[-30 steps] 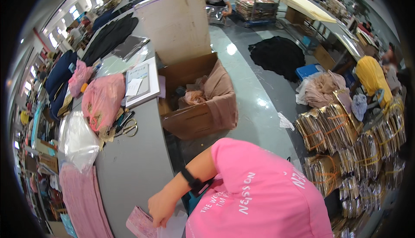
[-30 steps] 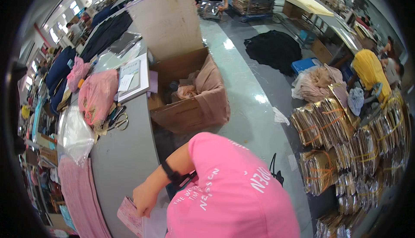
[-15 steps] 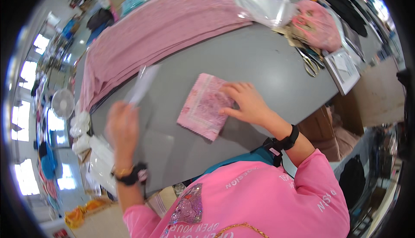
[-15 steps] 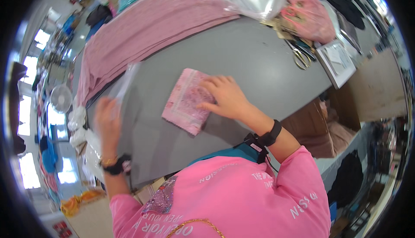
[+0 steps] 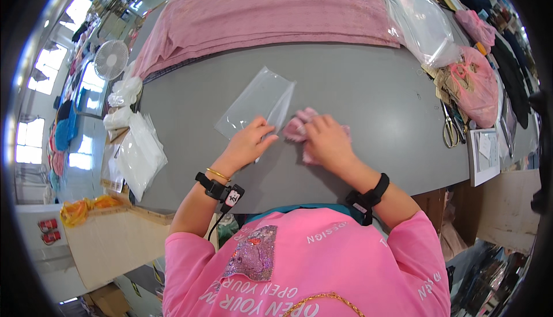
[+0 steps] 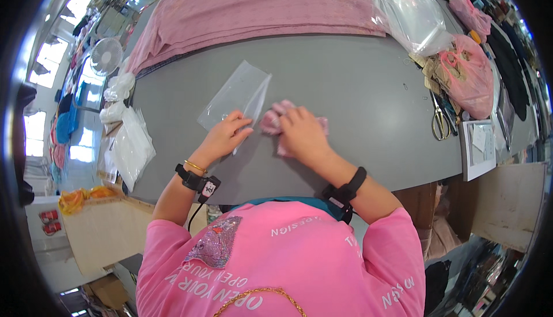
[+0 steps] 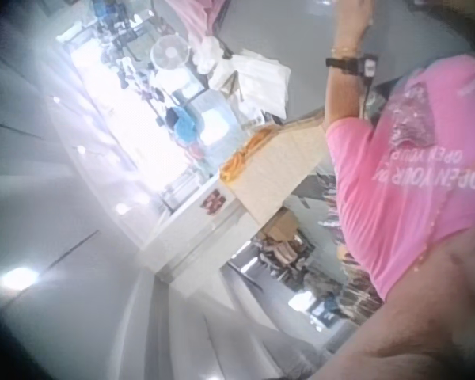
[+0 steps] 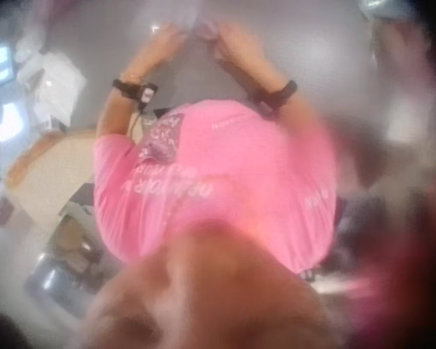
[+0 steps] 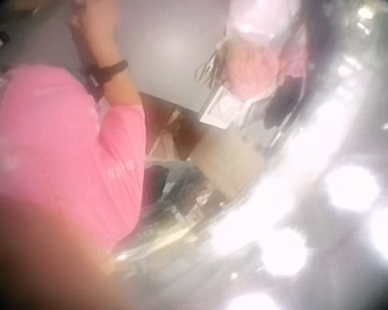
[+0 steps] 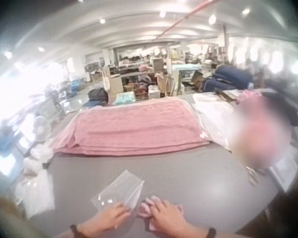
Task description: The person repeatedly folds pink towels on a table and places each folded towel into a clear plastic bag. The person handles the towels and bags by hand, repeating the same folding and packaging steps throughout the clip.
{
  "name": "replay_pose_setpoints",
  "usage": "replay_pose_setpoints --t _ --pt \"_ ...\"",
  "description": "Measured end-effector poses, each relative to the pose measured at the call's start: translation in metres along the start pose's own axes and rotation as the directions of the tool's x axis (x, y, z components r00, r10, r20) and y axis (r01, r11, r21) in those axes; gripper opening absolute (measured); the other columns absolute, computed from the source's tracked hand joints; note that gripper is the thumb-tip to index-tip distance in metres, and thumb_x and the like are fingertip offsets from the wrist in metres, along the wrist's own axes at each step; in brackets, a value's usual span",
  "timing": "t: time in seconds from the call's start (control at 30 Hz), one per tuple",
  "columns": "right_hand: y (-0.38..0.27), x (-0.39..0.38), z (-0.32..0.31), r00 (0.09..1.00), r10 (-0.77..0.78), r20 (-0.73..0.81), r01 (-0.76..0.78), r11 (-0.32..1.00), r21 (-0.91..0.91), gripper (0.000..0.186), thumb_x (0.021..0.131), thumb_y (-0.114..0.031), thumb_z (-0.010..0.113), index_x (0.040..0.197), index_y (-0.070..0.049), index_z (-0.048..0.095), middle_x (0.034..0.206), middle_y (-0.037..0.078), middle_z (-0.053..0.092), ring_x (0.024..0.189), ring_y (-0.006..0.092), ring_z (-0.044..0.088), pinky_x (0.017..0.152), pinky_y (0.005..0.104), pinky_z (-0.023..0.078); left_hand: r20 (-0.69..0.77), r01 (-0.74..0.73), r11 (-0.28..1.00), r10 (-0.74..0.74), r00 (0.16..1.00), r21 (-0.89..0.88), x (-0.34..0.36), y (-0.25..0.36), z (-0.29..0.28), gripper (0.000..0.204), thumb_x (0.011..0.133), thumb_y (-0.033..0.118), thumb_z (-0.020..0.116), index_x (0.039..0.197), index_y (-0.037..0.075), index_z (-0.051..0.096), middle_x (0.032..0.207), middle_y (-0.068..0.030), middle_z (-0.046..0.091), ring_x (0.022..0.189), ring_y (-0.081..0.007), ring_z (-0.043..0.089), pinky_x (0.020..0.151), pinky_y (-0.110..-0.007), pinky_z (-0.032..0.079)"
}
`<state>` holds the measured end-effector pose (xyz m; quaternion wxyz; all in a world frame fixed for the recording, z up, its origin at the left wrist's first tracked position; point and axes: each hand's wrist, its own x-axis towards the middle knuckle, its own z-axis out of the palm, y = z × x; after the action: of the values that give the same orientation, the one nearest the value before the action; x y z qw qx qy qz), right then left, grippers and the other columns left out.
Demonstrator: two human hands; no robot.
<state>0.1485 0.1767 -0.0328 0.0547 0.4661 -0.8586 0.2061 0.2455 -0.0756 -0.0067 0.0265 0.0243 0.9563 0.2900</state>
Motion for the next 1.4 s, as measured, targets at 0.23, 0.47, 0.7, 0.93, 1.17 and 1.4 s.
replay_pose_setpoints --t 0.23,0.47,0.7,0.93,1.17,1.4 --pt "-0.013 -0.002 -0.028 0.926 -0.045 -0.375 0.144 0.960 0.241 0.051 0.073 -0.010 0.074 0.123 -0.003 0.064 0.129 0.014 0.062 0.115 0.0345 0.061 0.093 0.0452 0.051 -0.301 -0.150 0.989 0.145 0.942 0.008 0.003 0.019 0.060 0.026 0.087 0.012 0.069 0.112 0.008 0.070 0.101 -0.0119 0.065 0.091 -0.0347 0.068 0.077 -0.044 0.057" --pt "-0.020 0.012 0.032 0.993 -0.100 -0.068 0.103 0.994 0.039 0.051 0.078 -0.017 0.074 0.126 -0.004 0.064 0.138 0.015 0.060 0.131 0.0352 0.055 0.107 0.0453 0.045 -0.202 0.033 0.974 -0.079 0.976 -0.222 -0.004 0.035 0.019 0.064 0.080 -0.005 0.059 0.143 0.005 0.053 0.141 -0.0145 0.050 0.086 -0.0355 0.068 0.072 -0.044 0.057" --pt "-0.039 0.062 -0.009 0.982 -0.130 -0.139 0.147 0.982 0.117 0.062 0.079 -0.026 0.074 0.135 -0.004 0.059 0.155 0.021 0.044 0.145 0.0452 0.038 0.119 0.0520 0.033 -0.240 -0.126 0.975 0.169 0.956 0.182 -0.012 0.059 -0.013 0.055 0.084 0.002 0.065 0.138 0.008 0.058 0.139 -0.0138 0.053 0.088 -0.0334 0.069 0.071 -0.043 0.057" --pt "0.001 0.049 -0.013 0.910 -0.391 0.135 0.394 0.919 0.005 0.047 0.082 -0.018 0.067 0.127 -0.004 0.065 0.144 0.015 0.059 0.141 0.0319 0.049 0.111 0.0464 0.042 0.235 -0.459 0.889 0.445 0.864 0.003 -0.042 0.084 0.007 0.056 0.089 0.018 0.070 0.138 -0.003 0.054 0.142 -0.0193 0.050 0.112 -0.0362 0.064 0.093 -0.043 0.054" --pt "-0.007 0.066 0.015 0.981 -0.153 0.121 0.127 0.973 0.195 0.040 0.091 -0.010 0.060 0.131 -0.008 0.064 0.142 0.010 0.062 0.140 0.0336 0.050 0.113 0.0477 0.039 -0.115 -0.085 0.993 0.094 0.989 0.084 -0.009 0.048 0.068 0.089 0.088 0.048 0.072 0.145 -0.012 0.040 0.149 -0.0335 0.038 0.145 -0.0484 0.030 0.120 -0.059 0.025" --pt "-0.022 0.104 0.038 0.973 -0.189 0.136 0.183 0.981 0.056 0.055 0.094 -0.013 0.059 0.149 -0.016 0.053 0.162 0.012 0.041 0.154 0.0360 0.028 0.125 0.0572 0.019 -0.076 -0.199 0.962 0.216 0.973 0.187 -0.013 0.055 0.039 0.070 0.090 0.032 0.072 0.144 -0.006 0.046 0.147 -0.0276 0.045 0.140 -0.0432 0.041 0.116 -0.052 0.036"
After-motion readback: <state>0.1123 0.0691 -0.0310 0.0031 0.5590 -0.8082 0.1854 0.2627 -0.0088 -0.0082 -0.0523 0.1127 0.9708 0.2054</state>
